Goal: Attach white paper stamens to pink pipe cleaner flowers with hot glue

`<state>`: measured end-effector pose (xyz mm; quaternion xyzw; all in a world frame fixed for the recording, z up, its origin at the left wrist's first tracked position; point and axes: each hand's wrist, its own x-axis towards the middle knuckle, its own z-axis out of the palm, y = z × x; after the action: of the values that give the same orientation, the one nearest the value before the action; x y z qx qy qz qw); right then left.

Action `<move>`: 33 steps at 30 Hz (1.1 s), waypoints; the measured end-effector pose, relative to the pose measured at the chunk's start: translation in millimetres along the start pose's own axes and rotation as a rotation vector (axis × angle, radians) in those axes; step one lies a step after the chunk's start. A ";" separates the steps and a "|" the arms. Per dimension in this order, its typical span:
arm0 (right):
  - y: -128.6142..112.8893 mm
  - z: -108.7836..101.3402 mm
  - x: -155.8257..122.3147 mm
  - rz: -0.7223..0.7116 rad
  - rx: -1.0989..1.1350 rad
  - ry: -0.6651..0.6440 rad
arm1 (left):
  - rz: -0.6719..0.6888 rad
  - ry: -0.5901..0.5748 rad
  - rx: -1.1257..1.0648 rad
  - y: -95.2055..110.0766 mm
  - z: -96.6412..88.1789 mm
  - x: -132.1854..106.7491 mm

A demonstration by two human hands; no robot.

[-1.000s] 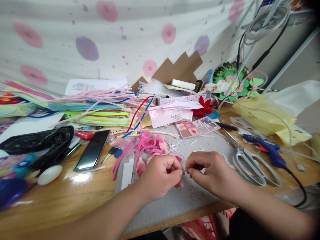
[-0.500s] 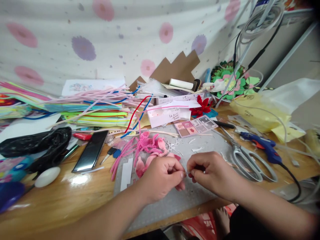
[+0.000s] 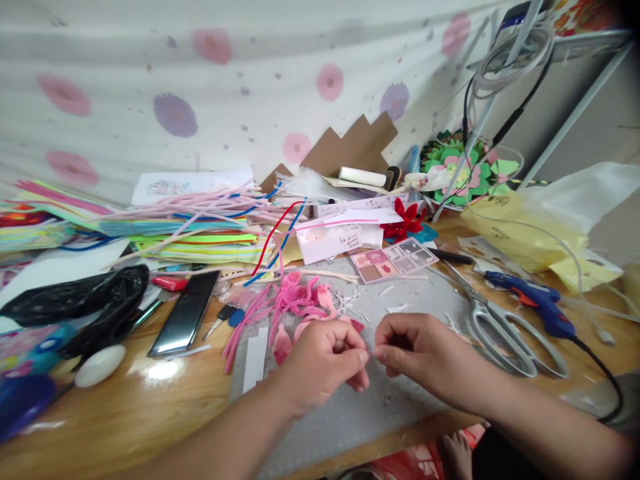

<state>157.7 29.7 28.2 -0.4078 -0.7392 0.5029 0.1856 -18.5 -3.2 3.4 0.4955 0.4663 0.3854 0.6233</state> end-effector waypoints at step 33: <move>-20.8 -15.3 -43.5 -0.307 -0.143 -0.579 | 0.064 0.005 -0.129 5.6 -2.6 -3.4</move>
<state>185.5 1.0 59.2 -0.1441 -0.8473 0.5110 0.0125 -22.0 -4.5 9.4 0.4680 0.4263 0.4355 0.6400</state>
